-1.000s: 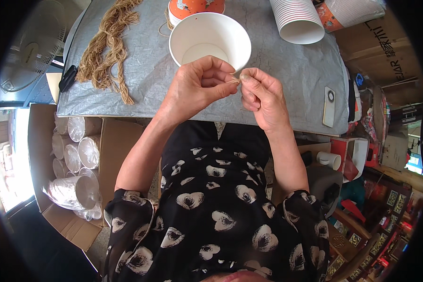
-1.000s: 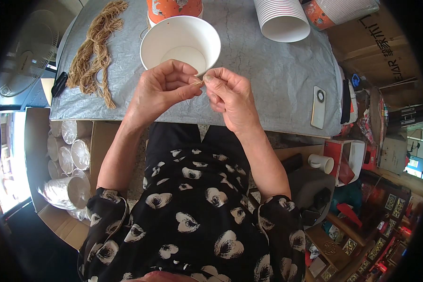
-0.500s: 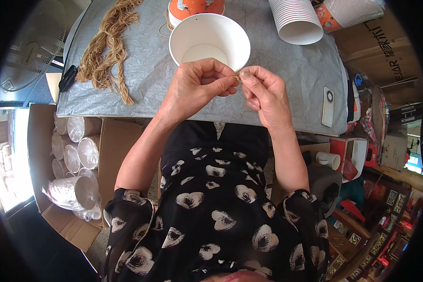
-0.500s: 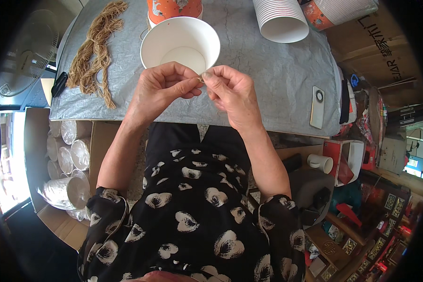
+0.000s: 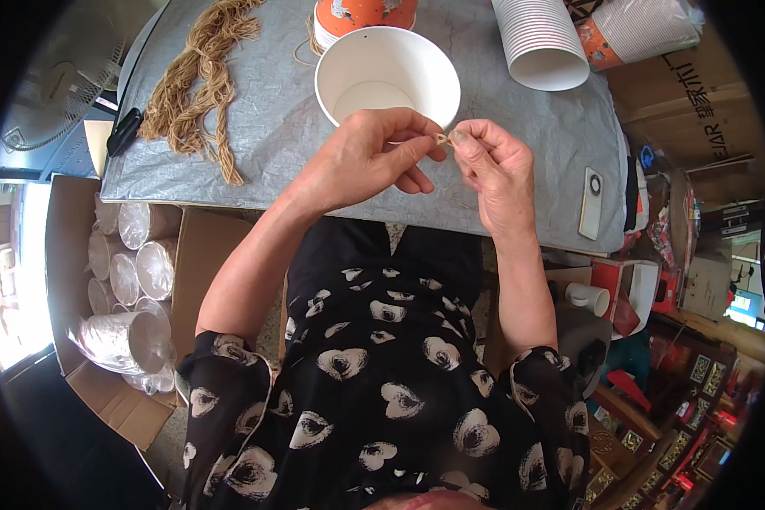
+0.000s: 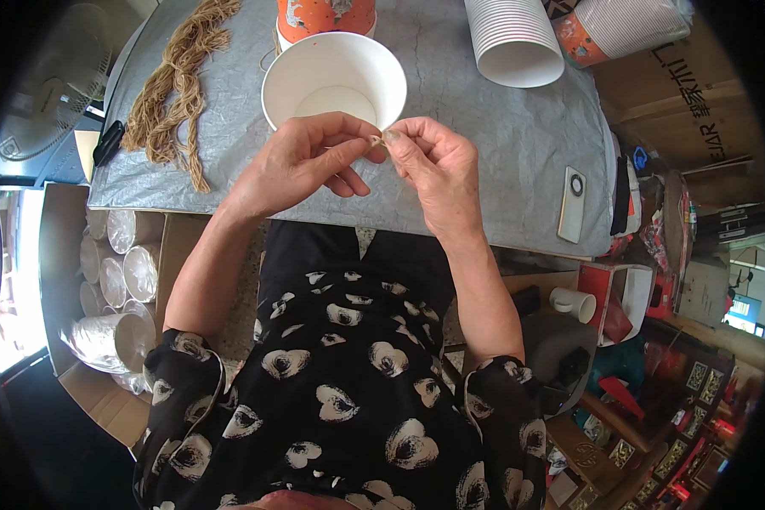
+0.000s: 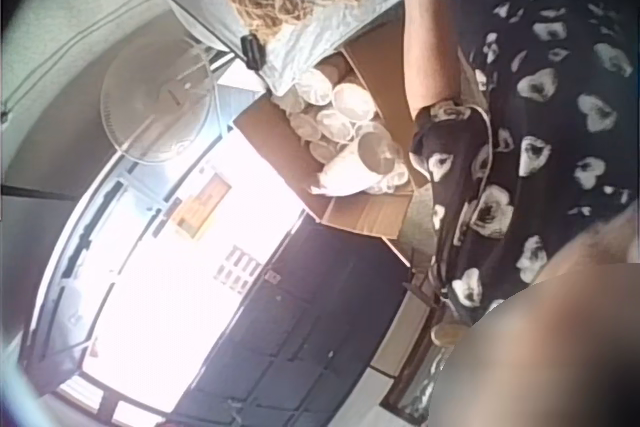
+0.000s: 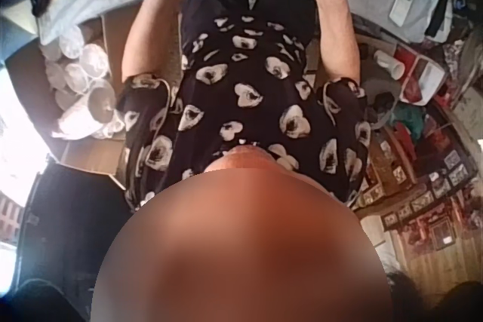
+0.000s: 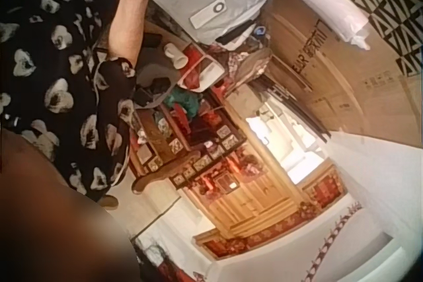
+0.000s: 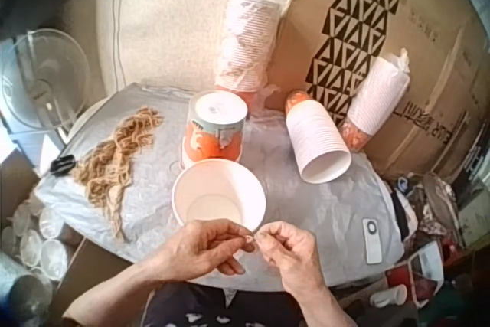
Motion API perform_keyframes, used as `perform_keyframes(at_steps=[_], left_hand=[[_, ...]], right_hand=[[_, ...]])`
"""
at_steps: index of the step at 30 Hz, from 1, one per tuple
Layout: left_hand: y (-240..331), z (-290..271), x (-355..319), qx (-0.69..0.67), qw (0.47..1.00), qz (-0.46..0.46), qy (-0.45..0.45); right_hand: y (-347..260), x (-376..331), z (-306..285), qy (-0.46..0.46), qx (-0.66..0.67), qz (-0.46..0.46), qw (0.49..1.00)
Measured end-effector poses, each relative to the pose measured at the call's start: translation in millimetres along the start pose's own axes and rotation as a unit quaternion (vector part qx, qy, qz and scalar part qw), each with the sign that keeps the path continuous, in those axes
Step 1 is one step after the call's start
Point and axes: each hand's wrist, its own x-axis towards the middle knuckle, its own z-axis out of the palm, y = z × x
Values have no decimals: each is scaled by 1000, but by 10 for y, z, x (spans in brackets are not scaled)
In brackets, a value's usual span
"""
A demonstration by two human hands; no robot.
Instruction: Tying decorative strings around paper buckets and organizing them for packaging.
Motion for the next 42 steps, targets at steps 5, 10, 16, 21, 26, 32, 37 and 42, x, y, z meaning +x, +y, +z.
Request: perform_keyframes(at_steps=[5,10,16,21,26,32,37,42], left_hand=[[-9,-35,44,26,999,20,-24],[-10,-35,56,38,999,21,-30],[-50,-31,64,30,999,27,-19],[-59,-18,58,19,1000,20,-12],[-47,-8,27,29,999,19,-4],[-77,-1,31,35,999,18,3],[61,-1,94,55,998,38,-21],[105,-82,192,69,997,35,-26]], right_hand=[[-27,4,-5,21,-2,-4,1000],[-23,3,-28,19,-18,4,1000],[-3,16,-60,24,-6,-6,1000],[-18,14,-86,28,-13,-7,999],[10,6,-129,16,-9,-4,1000],[-14,-6,-96,22,-8,-9,1000],[-162,24,-43,9,-30,-30,999],[-352,43,-55,-6,-70,-61,996]])
